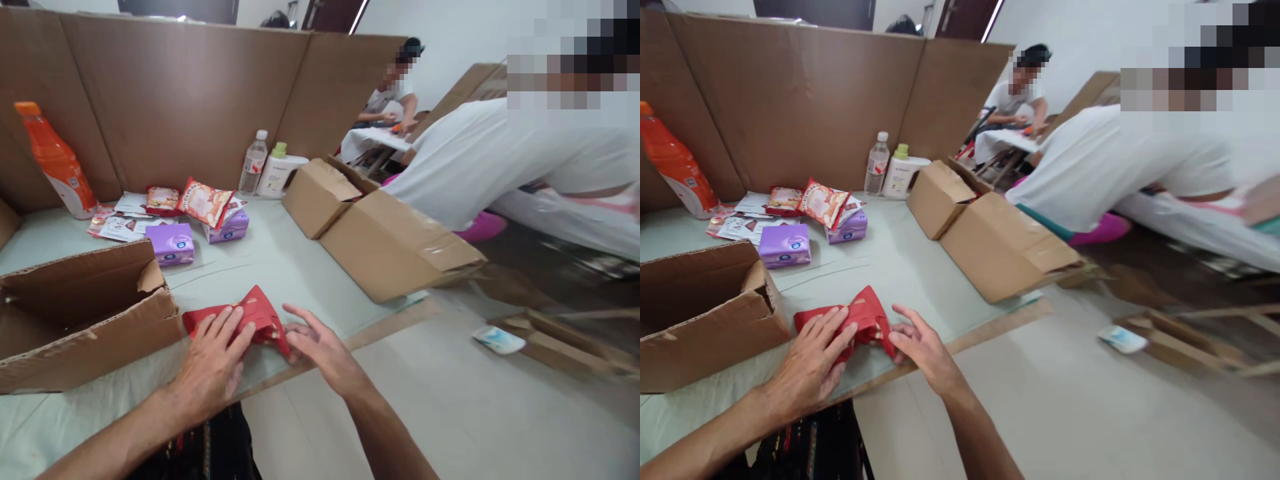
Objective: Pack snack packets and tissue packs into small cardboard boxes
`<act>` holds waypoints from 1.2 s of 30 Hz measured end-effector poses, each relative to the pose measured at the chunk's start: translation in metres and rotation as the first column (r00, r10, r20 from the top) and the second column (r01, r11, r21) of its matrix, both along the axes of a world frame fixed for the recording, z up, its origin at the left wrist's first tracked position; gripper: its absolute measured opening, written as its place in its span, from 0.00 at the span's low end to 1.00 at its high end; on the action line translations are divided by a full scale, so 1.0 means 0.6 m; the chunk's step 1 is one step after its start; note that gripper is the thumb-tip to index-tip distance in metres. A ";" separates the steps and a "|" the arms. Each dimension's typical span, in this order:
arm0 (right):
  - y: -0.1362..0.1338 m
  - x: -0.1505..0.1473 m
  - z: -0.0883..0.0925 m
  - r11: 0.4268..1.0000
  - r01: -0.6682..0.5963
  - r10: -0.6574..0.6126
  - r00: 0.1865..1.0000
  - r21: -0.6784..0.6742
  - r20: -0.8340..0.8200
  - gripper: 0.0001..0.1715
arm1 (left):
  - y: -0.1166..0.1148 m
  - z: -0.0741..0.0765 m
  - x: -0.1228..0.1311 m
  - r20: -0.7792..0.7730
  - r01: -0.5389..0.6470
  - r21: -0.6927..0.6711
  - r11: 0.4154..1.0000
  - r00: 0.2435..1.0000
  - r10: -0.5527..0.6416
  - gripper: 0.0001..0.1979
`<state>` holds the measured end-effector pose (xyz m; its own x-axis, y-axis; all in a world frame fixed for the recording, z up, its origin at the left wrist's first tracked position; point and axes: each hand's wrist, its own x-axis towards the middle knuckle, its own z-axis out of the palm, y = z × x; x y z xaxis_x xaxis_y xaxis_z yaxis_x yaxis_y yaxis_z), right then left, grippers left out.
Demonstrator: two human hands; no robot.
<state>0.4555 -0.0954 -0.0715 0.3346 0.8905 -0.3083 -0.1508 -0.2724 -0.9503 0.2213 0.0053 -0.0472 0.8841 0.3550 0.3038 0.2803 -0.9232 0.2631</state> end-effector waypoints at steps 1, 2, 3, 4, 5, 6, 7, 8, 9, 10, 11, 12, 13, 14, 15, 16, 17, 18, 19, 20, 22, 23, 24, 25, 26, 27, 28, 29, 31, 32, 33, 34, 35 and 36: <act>-0.007 -0.002 -0.003 0.999 0.005 -0.005 1.000 -0.044 0.006 0.45 | 0.003 -0.007 0.002 -0.008 0.003 -0.006 1.000 1.000 -0.004 0.35; -0.012 -0.005 -0.006 0.997 0.005 -0.004 1.000 -0.079 0.010 0.42 | 0.006 -0.012 0.004 -0.012 0.004 -0.011 1.000 1.000 -0.004 0.35; -0.015 -0.008 -0.009 0.995 0.009 -0.008 1.000 -0.099 0.012 0.38 | 0.007 -0.016 0.004 -0.017 0.004 -0.013 1.000 1.000 -0.004 0.35; -0.015 -0.011 -0.011 0.994 0.019 -0.018 1.000 -0.105 0.009 0.35 | 0.009 -0.018 0.004 -0.019 0.003 -0.012 1.000 1.000 -0.004 0.35; -0.015 -0.015 -0.012 0.994 0.033 -0.033 0.999 -0.104 0.003 0.32 | 0.010 -0.018 0.003 -0.022 0.002 -0.011 1.000 1.000 -0.002 0.35; -0.014 -0.017 -0.012 0.994 0.045 -0.046 0.999 -0.104 -0.008 0.29 | 0.011 -0.019 0.003 -0.027 0.000 -0.012 1.000 1.000 -0.001 0.35; -0.013 -0.018 -0.012 0.993 0.051 -0.053 0.998 -0.104 -0.018 0.26 | 0.012 -0.018 0.003 -0.036 0.003 -0.014 1.000 0.999 -0.003 0.35; -0.012 -0.017 -0.010 0.993 0.053 -0.055 0.998 -0.101 -0.019 0.24 | 0.014 -0.018 0.003 -0.048 0.010 -0.016 1.000 0.999 -0.010 0.34; -0.013 -0.014 -0.009 0.994 0.056 -0.057 0.998 -0.095 -0.004 0.22 | 0.016 -0.018 0.003 -0.064 0.022 -0.020 1.000 0.998 -0.023 0.34; -0.015 -0.010 -0.008 0.994 0.066 -0.064 0.998 -0.086 0.027 0.20 | 0.018 -0.018 0.003 -0.084 0.038 -0.025 0.999 0.996 -0.041 0.33; -0.018 -0.004 -0.008 0.994 0.084 -0.078 0.994 -0.076 0.071 0.18 | 0.021 -0.018 0.003 -0.107 0.059 -0.033 0.998 0.992 -0.062 0.33; -0.021 0.002 -0.009 0.992 0.103 -0.094 0.988 -0.070 0.120 0.18 | 0.023 -0.018 0.003 -0.129 0.077 -0.042 0.996 0.988 -0.081 0.31; -0.024 0.008 -0.012 0.990 0.119 -0.106 0.981 -0.070 0.164 0.17 | 0.026 -0.019 0.003 -0.149 0.086 -0.053 0.995 0.985 -0.093 0.30; -0.028 0.013 -0.016 0.989 0.129 -0.111 0.974 -0.077 0.198 0.17 | 0.028 -0.019 0.003 -0.165 0.087 -0.064 0.994 0.982 -0.097 0.29; -0.031 0.018 -0.021 0.988 0.130 -0.108 0.969 -0.088 0.220 0.17 | 0.030 -0.020 0.002 -0.179 0.084 -0.072 0.994 0.979 -0.095 0.29; -0.033 0.022 -0.026 0.988 0.123 -0.097 0.966 -0.098 0.239 0.17 | 0.031 -0.021 0.002 -0.192 0.077 -0.078 0.994 0.977 -0.091 0.29; -0.036 0.024 -0.031 0.988 0.120 -0.090 0.960 -0.100 0.266 0.18 | 0.032 -0.022 0.002 -0.203 0.070 -0.081 0.994 0.975 -0.086 0.30; -0.038 0.027 -0.034 0.988 0.131 -0.098 0.946 -0.087 0.311 0.18 | 0.033 -0.024 0.002 -0.213 0.065 -0.083 0.994 0.974 -0.082 0.31; -0.039 0.029 -0.034 0.986 0.155 -0.124 0.920 -0.056 0.372 0.18 | 0.033 -0.025 0.002 -0.220 0.064 -0.083 0.994 0.972 -0.081 0.33; -0.039 0.029 -0.031 0.983 0.186 -0.163 0.882 -0.007 0.442 0.19 | 0.034 -0.027 0.002 -0.221 0.064 -0.084 0.994 0.972 -0.081 0.33; -0.031 0.028 -0.016 0.970 0.212 -0.244 0.784 0.123 0.572 0.18 | 0.033 -0.030 0.003 -0.210 0.063 -0.087 0.994 0.974 -0.080 0.34; -0.021 0.024 -0.005 0.965 0.182 -0.260 0.740 0.188 0.620 0.17 | 0.033 -0.031 0.004 -0.202 0.062 -0.090 0.994 0.976 -0.079 0.34; -0.008 0.019 0.007 0.964 0.117 -0.250 0.708 0.239 0.661 0.16 | 0.031 -0.032 0.005 -0.195 0.061 -0.094 0.994 0.978 -0.079 0.33; 0.010 0.012 0.018 0.962 0.021 -0.213 0.682 0.272 0.700 0.15 | 0.029 -0.033 0.007 -0.189 0.059 -0.096 0.994 0.979 -0.076 0.33; 0.032 0.004 0.028 0.955 -0.095 -0.154 0.654 0.282 0.741 0.15 | 0.025 -0.033 0.007 -0.184 0.052 -0.097 0.994 0.981 -0.069 0.34; 0.055 -0.004 0.035 0.939 -0.215 -0.081 0.619 0.267 0.781 0.17 | 0.021 -0.033 0.007 -0.181 0.041 -0.095 0.995 0.982 -0.057 0.34; 0.080 -0.012 0.040 0.918 -0.326 0.004 0.576 0.226 0.817 0.19 | 0.015 -0.032 0.004 -0.178 0.024 -0.090 0.996 0.983 -0.040 0.35; 0.104 -0.018 0.044 0.893 -0.422 0.099 0.524 0.157 0.846 0.22 | 0.008 -0.030 -0.001 -0.173 0.003 -0.083 0.997 0.985 -0.017 0.35; 0.145 -0.023 0.048 0.833 -0.552 0.296 0.407 -0.025 0.864 0.28 | -0.007 -0.026 -0.021 -0.153 -0.036 -0.072 0.997 0.988 0.025 0.35; 0.160 -0.021 0.050 0.798 -0.591 0.388 0.352 -0.119 0.852 0.30 | -0.015 -0.023 -0.037 -0.137 -0.048 -0.071 0.996 0.990 0.038 0.34; 0.173 -0.017 0.054 0.757 -0.621 0.473 0.305 -0.205 0.827 0.31 | -0.022 -0.021 -0.056 -0.118 -0.055 -0.074 0.996 0.992 0.046 0.34; 0.182 -0.010 0.058 0.713 -0.646 0.547 0.269 -0.273 0.793 0.33 | -0.028 -0.019 -0.077 -0.098 -0.060 -0.078 0.995 0.994 0.052 0.34; 0.190 -0.003 0.062 0.671 -0.669 0.607 0.247 -0.320 0.755 0.34 | -0.033 -0.017 -0.099 -0.078 -0.063 -0.076 0.995 0.995 0.057 0.34; 0.197 0.004 0.067 0.632 -0.693 0.655 0.236 -0.348 0.718 0.36 | -0.037 -0.016 -0.121 -0.064 -0.069 -0.068 0.995 0.996 0.065 0.33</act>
